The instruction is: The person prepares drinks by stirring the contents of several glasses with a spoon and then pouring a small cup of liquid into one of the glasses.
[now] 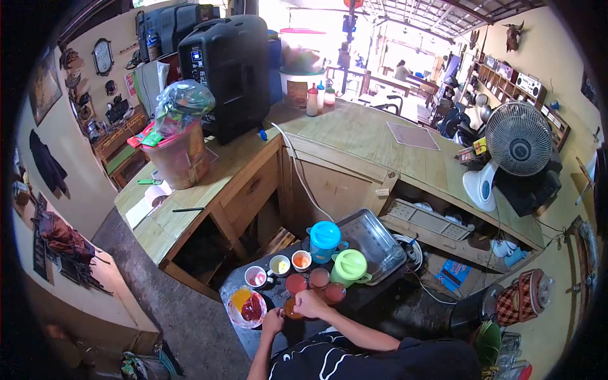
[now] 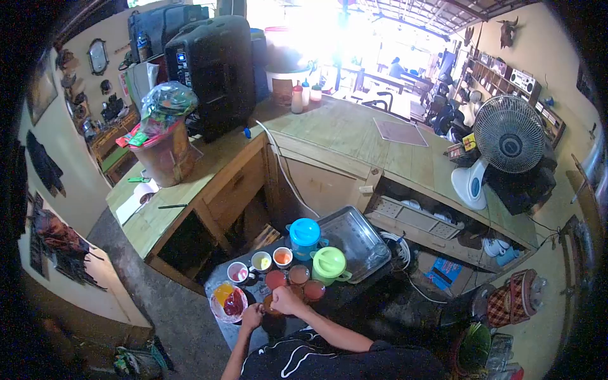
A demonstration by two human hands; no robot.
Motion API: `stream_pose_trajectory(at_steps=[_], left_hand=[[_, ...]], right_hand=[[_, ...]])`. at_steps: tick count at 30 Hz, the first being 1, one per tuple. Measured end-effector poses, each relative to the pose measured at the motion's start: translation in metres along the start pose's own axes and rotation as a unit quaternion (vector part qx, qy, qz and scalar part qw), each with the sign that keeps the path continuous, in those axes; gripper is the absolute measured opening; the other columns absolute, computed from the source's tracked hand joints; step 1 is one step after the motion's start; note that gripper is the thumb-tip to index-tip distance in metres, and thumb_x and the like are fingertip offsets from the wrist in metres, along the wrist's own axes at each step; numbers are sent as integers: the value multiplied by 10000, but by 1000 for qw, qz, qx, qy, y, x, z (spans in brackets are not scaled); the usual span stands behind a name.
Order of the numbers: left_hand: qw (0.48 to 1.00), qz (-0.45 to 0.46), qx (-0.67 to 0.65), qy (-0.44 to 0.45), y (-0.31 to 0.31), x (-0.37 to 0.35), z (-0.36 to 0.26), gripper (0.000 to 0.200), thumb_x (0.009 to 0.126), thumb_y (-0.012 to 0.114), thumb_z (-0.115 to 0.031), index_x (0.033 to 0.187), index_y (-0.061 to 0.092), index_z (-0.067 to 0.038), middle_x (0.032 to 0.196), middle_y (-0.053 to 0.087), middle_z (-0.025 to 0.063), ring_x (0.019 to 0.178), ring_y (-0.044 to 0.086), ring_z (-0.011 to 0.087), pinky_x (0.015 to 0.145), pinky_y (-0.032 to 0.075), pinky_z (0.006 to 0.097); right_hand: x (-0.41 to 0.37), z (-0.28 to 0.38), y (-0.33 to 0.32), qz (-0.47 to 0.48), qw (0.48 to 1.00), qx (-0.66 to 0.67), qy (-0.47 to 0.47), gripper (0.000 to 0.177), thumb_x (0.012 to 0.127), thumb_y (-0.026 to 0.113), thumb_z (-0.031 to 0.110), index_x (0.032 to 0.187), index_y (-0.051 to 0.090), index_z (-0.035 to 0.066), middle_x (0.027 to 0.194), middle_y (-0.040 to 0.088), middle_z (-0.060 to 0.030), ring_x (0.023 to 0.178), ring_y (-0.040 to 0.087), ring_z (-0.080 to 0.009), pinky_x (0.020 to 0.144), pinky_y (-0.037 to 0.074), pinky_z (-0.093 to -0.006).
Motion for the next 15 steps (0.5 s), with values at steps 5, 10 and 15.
stream_pose_trajectory(at_steps=[5,10,15], left_hand=[[1000,-9,-1,-13,1,-1,0,255,894,464,-239,888,623,-40,825,612,242,808,590,426,688,450,486],[1000,-10,1,-14,-2,-2,-6,253,893,470,-233,886,626,-34,825,613,241,809,593,422,687,452,483],[1000,-24,-18,-5,-4,-3,-8,249,882,477,-227,880,634,-33,823,616,244,806,595,428,690,457,486]], right_hand=[[5,-23,12,-5,971,-237,-31,197,703,695,155,639,583,5,601,634,-100,553,639,-200,530,492,-340],[4,-14,13,138,983,116,28,234,660,719,194,657,603,-10,677,645,-169,652,648,-321,594,512,-423],[2,-10,-8,-110,976,-189,-23,203,666,689,186,680,617,-4,619,624,-177,589,635,-344,541,508,-428]])
Point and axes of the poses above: each hand's wrist, its own x-axis towards the middle knuckle, its own y-axis out of the palm, z = x × y, the point moved 4 cm from there along x, towards the middle knuckle
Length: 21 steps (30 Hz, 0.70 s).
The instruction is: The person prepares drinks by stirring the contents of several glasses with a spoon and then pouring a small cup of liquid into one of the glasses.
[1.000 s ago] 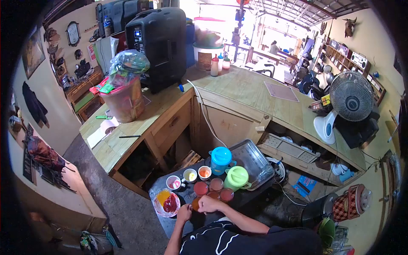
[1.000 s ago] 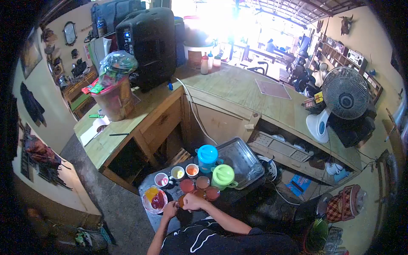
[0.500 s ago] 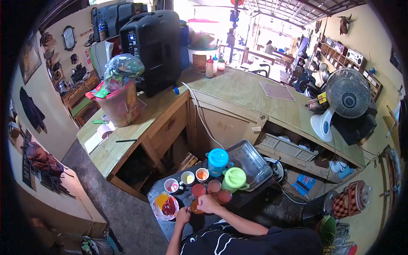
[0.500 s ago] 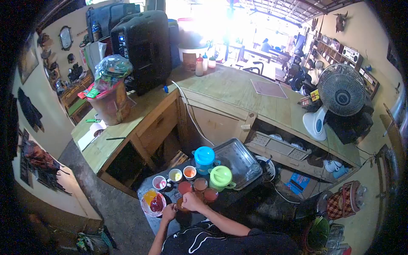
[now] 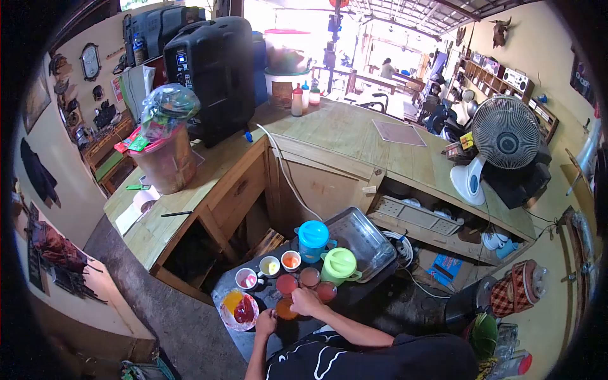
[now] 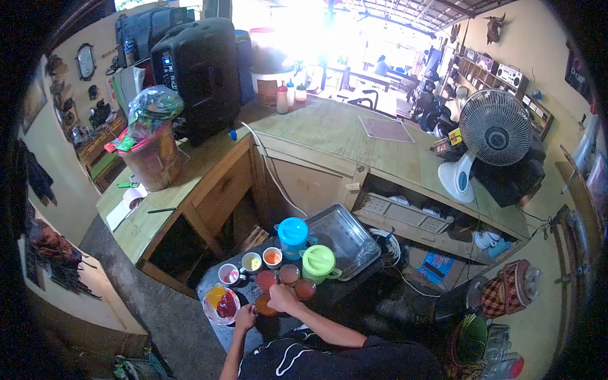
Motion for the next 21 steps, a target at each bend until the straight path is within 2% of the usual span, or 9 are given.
stream_pose_trajectory(at_steps=[3,6,9,11,12,15,16,18,21], left_hand=[[1000,12,11,-9,0,0,1,245,880,476,-223,882,637,-39,834,622,237,810,598,421,694,459,483],[1000,13,19,-5,-1,0,1,243,881,476,-225,883,640,-45,846,625,232,814,599,418,700,462,480],[1000,-1,22,8,0,-2,0,244,883,479,-230,879,637,-45,842,624,232,812,596,420,701,463,481],[1000,-5,18,15,0,-1,1,246,886,480,-235,875,633,-42,836,622,234,810,594,424,698,462,484],[1000,-2,13,16,2,1,4,249,888,479,-237,874,631,-42,833,621,235,809,593,426,696,461,486],[1000,-1,2,18,5,2,6,254,893,472,-241,872,626,-40,831,618,238,816,592,428,698,458,492],[1000,1,1,19,4,0,5,256,895,470,-241,872,625,-39,832,617,238,820,591,428,701,457,493],[1000,14,1,6,2,-1,4,257,895,469,-242,878,625,-39,838,616,240,826,590,429,705,456,497],[1000,19,10,-4,1,1,1,261,894,469,-247,881,624,-38,844,616,241,831,589,429,710,454,501]], right_hand=[[1,-6,22,175,984,-8,-30,208,661,691,185,668,603,-3,627,626,-176,595,638,-339,538,506,-427],[-6,5,24,298,926,228,-25,220,641,692,188,646,582,-3,636,626,-185,600,636,-346,534,501,-431],[-5,7,15,141,925,348,51,212,666,684,158,612,551,2,596,623,-152,555,639,-281,499,491,-389],[-5,6,0,13,989,149,-19,204,703,670,137,605,546,8,572,616,-112,528,630,-213,482,478,-342],[-6,7,-6,-51,996,46,-55,204,721,662,127,602,544,11,560,612,-92,515,626,-178,473,472,-319],[-3,1,15,69,993,-50,-83,198,729,669,124,610,551,19,561,614,-89,506,620,-177,478,470,-316],[-3,-2,23,156,985,36,-65,193,716,676,135,616,560,18,567,614,-108,514,621,-212,490,476,-339],[-6,-2,34,318,926,204,-22,190,691,690,156,627,578,16,581,614,-148,531,622,-282,512,489,-385],[-3,4,23,189,921,340,6,189,674,694,166,619,591,18,583,609,-157,542,615,-316,541,497,-421]])
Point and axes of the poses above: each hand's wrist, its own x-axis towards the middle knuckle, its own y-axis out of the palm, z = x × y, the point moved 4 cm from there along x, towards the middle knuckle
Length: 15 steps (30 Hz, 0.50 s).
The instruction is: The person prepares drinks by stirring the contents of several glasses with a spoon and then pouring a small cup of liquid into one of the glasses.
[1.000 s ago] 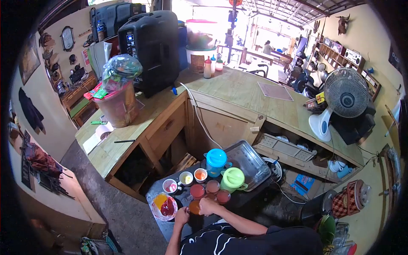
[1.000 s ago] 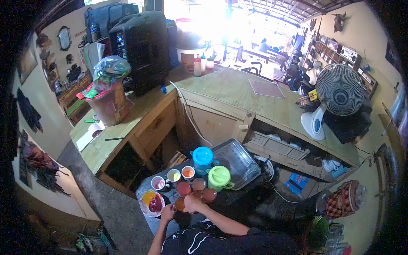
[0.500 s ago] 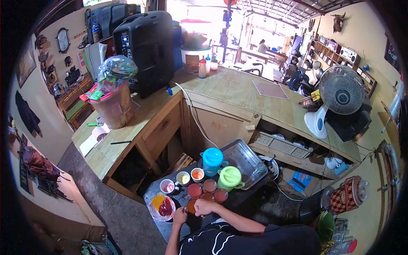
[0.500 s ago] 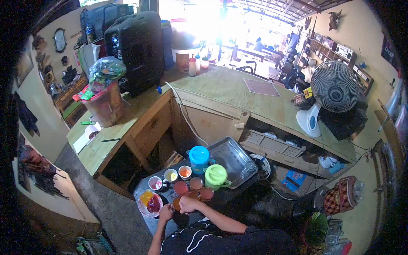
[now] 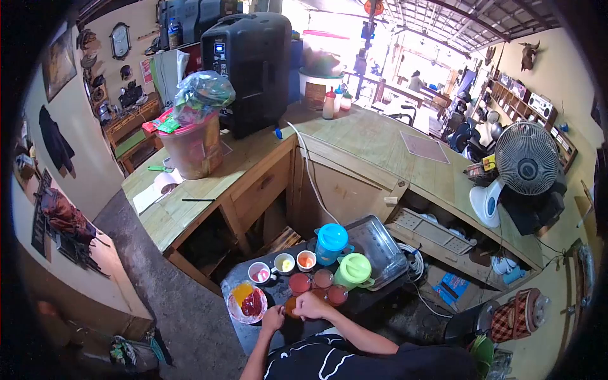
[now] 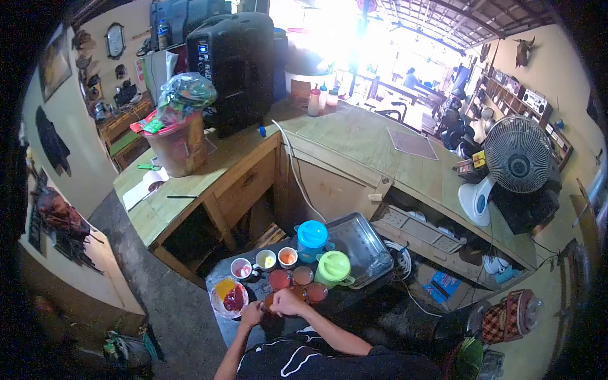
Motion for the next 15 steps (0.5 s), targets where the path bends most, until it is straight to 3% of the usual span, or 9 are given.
stream_pose_trajectory(at_steps=[3,6,7,10,13,15], left_hand=[[1000,-9,0,6,-1,-2,2,262,892,469,-253,880,625,-42,847,617,239,829,590,428,712,454,503],[1000,-7,11,-1,-3,0,-2,257,888,470,-255,881,629,-53,841,621,230,821,594,421,702,452,501],[1000,-2,12,-4,-4,-1,-4,255,888,471,-255,882,629,-55,837,622,228,819,595,420,698,452,499],[1000,-1,9,-8,-4,-2,-5,248,884,474,-253,880,629,-60,825,623,222,813,597,415,686,454,490],[1000,1,8,-5,-5,-2,-3,240,882,478,-248,872,627,-62,816,624,219,807,599,411,680,455,483],[1000,0,7,-4,-6,-2,-5,237,881,478,-244,863,625,-58,811,625,217,803,600,411,677,454,482]], right_hand=[[-6,12,-16,-221,941,-245,-71,192,683,686,163,603,591,17,567,613,-122,521,616,-268,537,496,-401],[-6,15,-15,-65,953,-295,-4,196,669,707,162,597,589,23,573,622,-103,521,620,-247,542,497,-391],[-6,12,-12,-3,960,-280,-7,187,649,699,163,653,604,2,620,622,-180,575,629,-318,551,502,-399],[-2,2,-1,105,989,-100,40,209,646,706,174,669,616,-13,627,622,-186,602,630,-337,591,511,-412],[-1,5,-7,-61,998,-17,19,203,670,709,168,630,591,7,572,624,-97,515,625,-218,535,500,-352],[-8,18,-15,-138,966,-217,-22,194,701,696,131,611,577,8,567,624,-83,510,623,-179,513,488,-320]])
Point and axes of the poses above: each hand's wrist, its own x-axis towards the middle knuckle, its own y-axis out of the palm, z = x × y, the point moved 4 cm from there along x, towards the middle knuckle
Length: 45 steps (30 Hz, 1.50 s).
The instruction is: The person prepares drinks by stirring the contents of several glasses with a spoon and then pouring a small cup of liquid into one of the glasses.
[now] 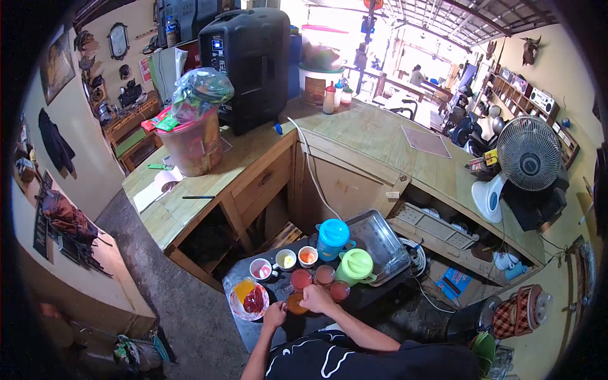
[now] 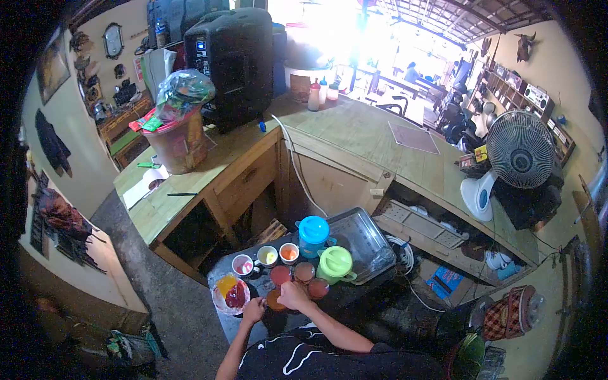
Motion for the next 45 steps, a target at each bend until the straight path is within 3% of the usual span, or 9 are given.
stream_pose_trajectory(at_steps=[4,7,13,19,25,31,37,40,45], left_hand=[[1000,-11,0,13,0,0,-2,243,884,473,-238,841,616,-46,805,623,220,800,598,415,674,450,485],[1000,-7,-5,11,0,1,-1,247,885,471,-235,833,614,-40,804,621,225,804,595,421,676,448,488],[1000,-9,-11,17,3,2,5,238,884,473,-226,849,618,-40,811,620,228,806,596,421,679,449,487],[1000,0,-8,7,3,2,5,240,882,478,-235,873,623,-44,821,619,231,818,593,423,690,453,489],[1000,-3,-6,5,1,-2,0,270,893,470,-256,837,600,-26,797,607,232,813,592,418,690,443,483],[1000,7,11,-11,0,1,-1,248,879,483,-245,873,628,-43,829,619,236,828,594,424,701,453,492],[1000,-1,1,-3,4,2,5,243,880,485,-245,866,630,-51,828,623,229,819,600,418,685,455,490],[1000,-8,-3,2,3,2,4,240,881,486,-245,865,631,-54,827,623,228,818,600,416,685,456,491],[1000,-5,-13,0,7,5,10,245,887,484,-249,867,631,-53,823,621,233,818,600,418,688,455,496]], right_hand=[[3,-7,17,195,971,-122,-66,187,679,695,123,591,577,7,570,626,-101,529,634,-187,515,492,-336],[-1,-10,26,258,956,137,12,205,652,720,165,633,608,-7,597,627,-140,595,649,-275,584,515,-402],[0,-3,2,-42,993,-109,-20,180,700,684,115,605,569,14,545,616,-66,498,614,-155,504,478,-303],[0,-9,20,216,966,139,4,156,669,691,134,621,592,24,561,624,-99,525,623,-196,552,499,-343],[2,-7,4,-11,994,-111,-17,172,682,690,129,599,585,21,564,629,-93,514,618,-169,531,486,-306],[-2,-7,25,217,962,163,1,176,652,692,159,639,606,5,565,620,-116,500,617,-254,553,507,-391],[-4,-3,0,-60,994,-78,-45,180,689,693,125,622,583,-1,542,609,-105,494,613,-194,525,490,-332],[-1,-12,18,215,977,-1,5,201,672,709,160,633,591,3,554,616,-110,512,622,-201,532,493,-343],[1,-8,12,49,991,123,16,189,680,697,142,600,575,22,556,619,-95,513,618,-183,528,489,-325]])
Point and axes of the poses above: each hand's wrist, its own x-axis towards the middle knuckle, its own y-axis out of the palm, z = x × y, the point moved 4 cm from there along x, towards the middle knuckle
